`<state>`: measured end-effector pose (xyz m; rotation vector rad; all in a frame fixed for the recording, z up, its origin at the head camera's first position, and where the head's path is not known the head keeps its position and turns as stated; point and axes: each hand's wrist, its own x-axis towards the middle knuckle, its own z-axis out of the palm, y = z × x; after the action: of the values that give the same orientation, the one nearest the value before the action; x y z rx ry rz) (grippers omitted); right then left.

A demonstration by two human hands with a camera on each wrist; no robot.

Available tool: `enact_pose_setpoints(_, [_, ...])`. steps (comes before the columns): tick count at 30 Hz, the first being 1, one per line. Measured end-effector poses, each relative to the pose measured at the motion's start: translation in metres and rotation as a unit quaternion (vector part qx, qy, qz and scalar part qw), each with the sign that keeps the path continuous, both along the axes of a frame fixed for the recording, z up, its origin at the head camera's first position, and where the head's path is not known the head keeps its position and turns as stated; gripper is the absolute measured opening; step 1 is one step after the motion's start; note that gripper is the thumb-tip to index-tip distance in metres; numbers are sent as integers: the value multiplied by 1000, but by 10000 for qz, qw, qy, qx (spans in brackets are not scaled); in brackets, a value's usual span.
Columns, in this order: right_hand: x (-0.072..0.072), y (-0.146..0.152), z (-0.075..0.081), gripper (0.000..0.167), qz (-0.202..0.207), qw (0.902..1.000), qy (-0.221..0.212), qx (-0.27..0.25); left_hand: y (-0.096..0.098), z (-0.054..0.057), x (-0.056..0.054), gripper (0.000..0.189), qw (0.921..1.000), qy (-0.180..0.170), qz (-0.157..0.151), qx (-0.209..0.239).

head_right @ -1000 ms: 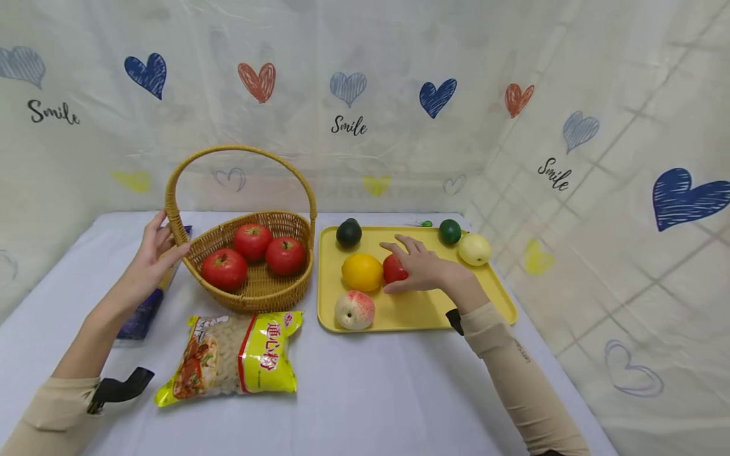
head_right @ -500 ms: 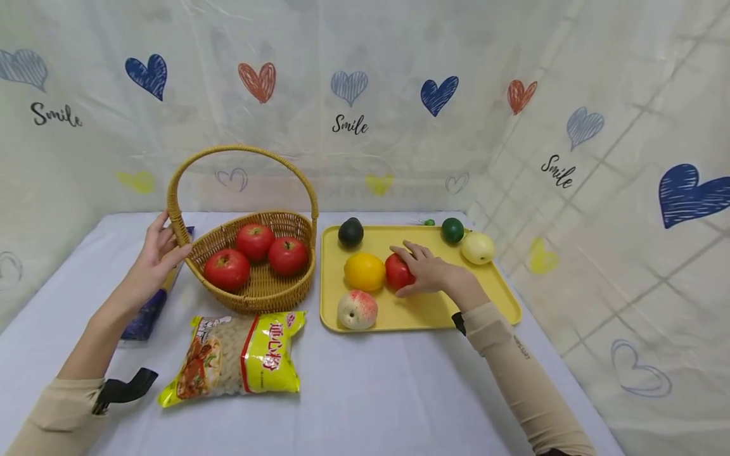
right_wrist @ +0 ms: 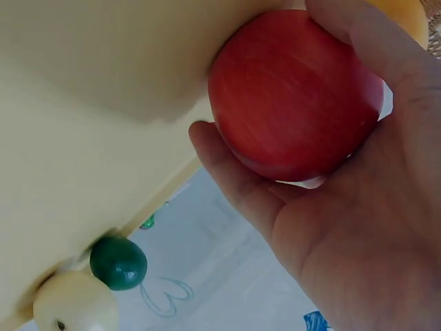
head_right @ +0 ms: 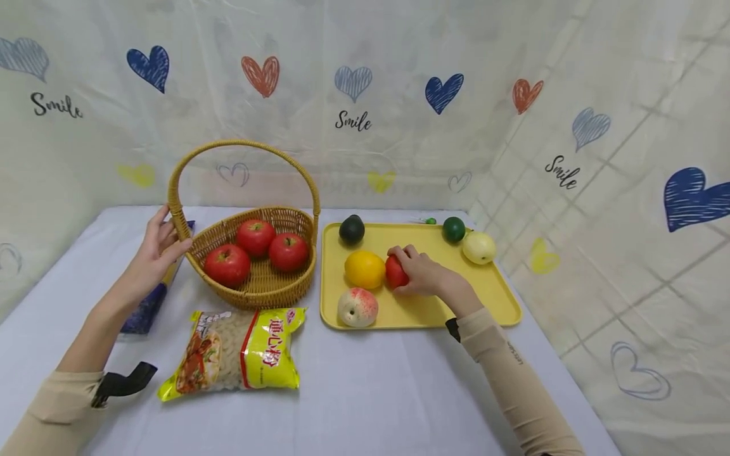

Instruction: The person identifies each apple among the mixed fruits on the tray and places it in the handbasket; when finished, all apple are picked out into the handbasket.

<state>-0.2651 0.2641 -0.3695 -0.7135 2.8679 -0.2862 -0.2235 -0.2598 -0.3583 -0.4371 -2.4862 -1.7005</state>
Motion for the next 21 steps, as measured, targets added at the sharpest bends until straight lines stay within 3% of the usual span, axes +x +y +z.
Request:
enact_pose_setpoints(6, [9, -6, 5, 70, 9, 9999, -122, -8, -3, 5, 1, 88, 10000, 23, 69, -42])
enact_pose_setpoints(17, [36, 4, 16, 74, -17, 9955, -943, -108, 0, 1, 1, 89, 10000, -44, 44, -28])
enact_pose_setpoints(21, [43, 8, 24, 72, -55, 9888, -1467, -271, 0, 1, 1, 89, 9999, -62, 83, -42])
